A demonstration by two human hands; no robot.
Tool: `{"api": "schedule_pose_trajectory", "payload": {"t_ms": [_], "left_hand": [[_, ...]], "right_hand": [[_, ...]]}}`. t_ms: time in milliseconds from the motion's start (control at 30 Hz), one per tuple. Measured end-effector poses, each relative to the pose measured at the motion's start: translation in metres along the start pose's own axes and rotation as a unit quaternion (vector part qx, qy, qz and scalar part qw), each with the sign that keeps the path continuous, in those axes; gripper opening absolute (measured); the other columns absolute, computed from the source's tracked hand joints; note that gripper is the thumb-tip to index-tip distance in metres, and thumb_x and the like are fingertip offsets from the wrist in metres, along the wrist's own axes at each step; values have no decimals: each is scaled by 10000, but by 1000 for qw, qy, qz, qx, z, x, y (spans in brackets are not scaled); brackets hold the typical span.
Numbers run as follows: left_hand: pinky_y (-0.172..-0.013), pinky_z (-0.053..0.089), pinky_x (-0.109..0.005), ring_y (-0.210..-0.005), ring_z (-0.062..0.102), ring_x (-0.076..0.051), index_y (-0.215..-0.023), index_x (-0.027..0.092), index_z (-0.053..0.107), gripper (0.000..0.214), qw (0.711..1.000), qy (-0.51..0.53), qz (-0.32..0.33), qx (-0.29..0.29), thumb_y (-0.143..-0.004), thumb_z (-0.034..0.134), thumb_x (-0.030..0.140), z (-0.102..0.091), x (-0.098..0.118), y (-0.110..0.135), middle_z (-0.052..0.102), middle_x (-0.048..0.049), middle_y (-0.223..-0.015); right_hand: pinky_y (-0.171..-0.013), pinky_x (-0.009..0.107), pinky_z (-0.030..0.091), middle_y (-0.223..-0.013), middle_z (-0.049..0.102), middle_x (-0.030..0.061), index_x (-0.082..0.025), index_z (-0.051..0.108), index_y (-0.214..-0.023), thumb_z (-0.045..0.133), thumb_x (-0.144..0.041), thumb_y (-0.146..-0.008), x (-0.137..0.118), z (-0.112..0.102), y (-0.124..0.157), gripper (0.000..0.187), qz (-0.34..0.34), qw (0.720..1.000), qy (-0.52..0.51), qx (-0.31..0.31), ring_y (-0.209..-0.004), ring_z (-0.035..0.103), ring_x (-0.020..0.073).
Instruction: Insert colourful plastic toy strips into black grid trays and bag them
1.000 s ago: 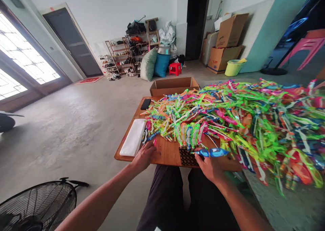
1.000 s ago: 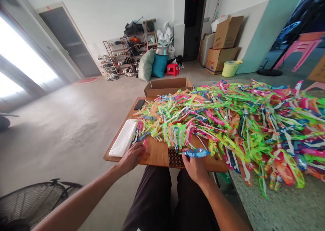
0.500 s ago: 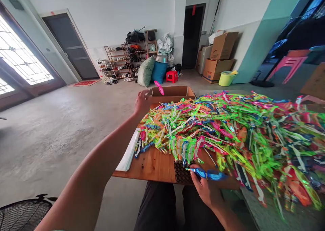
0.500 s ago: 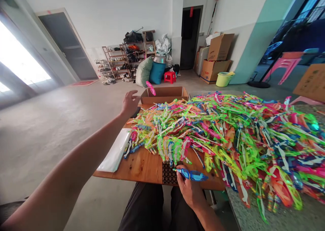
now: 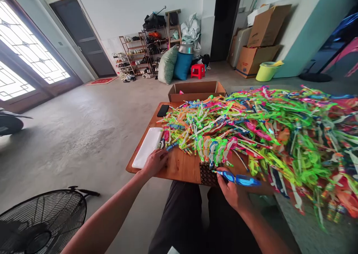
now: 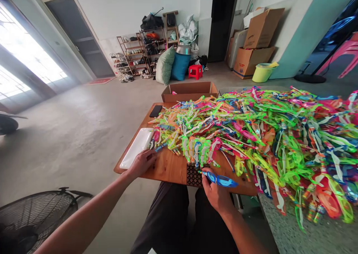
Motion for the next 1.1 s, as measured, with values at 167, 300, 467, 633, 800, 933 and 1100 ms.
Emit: {"api": "schedule_pose_trajectory", "payload": {"t_ms": [167,300,467,633,800,933,1100], "left_hand": [[-994,541,-395,-1111,649,-247,-1191,254,698,280,997,-68,-8,25,-944,566,260,-6,6,-8,701,-86,-1182],[-945,541,-443,-1135,615,-321,-1136,215,702,269,984,-176,14,-33,-913,659,359,2,21,-35,686,-139,-1183],[-859,532,-411,-979,677,-316,-971,170,727,163,968,-221,-3,-114,-876,630,260,7,33,-55,738,-140,-969],[-730,489,-312,-813,682,-241,-896,217,752,165,987,-141,-11,-78,-865,621,313,-41,32,-48,746,-82,-866],[-576,391,-241,-598,560,-140,-861,245,773,239,994,1,-59,-96,-837,673,461,-87,30,-41,652,20,-647],[-510,297,-229,-547,425,-108,-695,209,685,333,993,46,-79,-80,-760,736,532,-93,37,-41,514,49,-558],[-514,269,-234,-557,363,-98,-610,201,478,432,992,87,-90,-3,-791,713,515,-61,47,-39,442,56,-573]], "right_hand": [[-752,337,543,-944,775,75,-232,696,-1098,439,-449,-1039,-6,-1,1,342,-27,999,41,-5,-779,730,233],[-785,324,547,-968,776,77,-225,691,-1106,423,-421,-1039,-8,1,0,339,-42,999,33,-7,-840,741,228],[-770,341,554,-956,772,73,-221,684,-1109,426,-448,-1031,-5,3,0,353,-21,999,24,-9,-786,727,223],[-756,359,553,-897,763,60,-222,670,-1098,419,-436,-1024,-7,1,-2,338,-12,1000,4,-26,-769,719,233],[-778,367,539,-926,763,86,-207,677,-1081,410,-422,-1020,-10,0,-6,347,-26,999,16,-14,-792,714,243],[-810,356,533,-959,761,86,-205,673,-1066,417,-410,-1031,-9,1,-6,330,-37,999,27,-8,-837,707,237],[-842,394,525,-953,751,88,-206,667,-1103,422,-414,-1033,-5,5,-3,329,-31,998,52,-13,-860,695,257]]}}
Point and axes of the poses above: each hand's wrist, its own y-axis away from the middle knuckle, its own z-axis out of the palm, x = y × z, the point moved 4 cm from there along -y, towards the middle knuckle
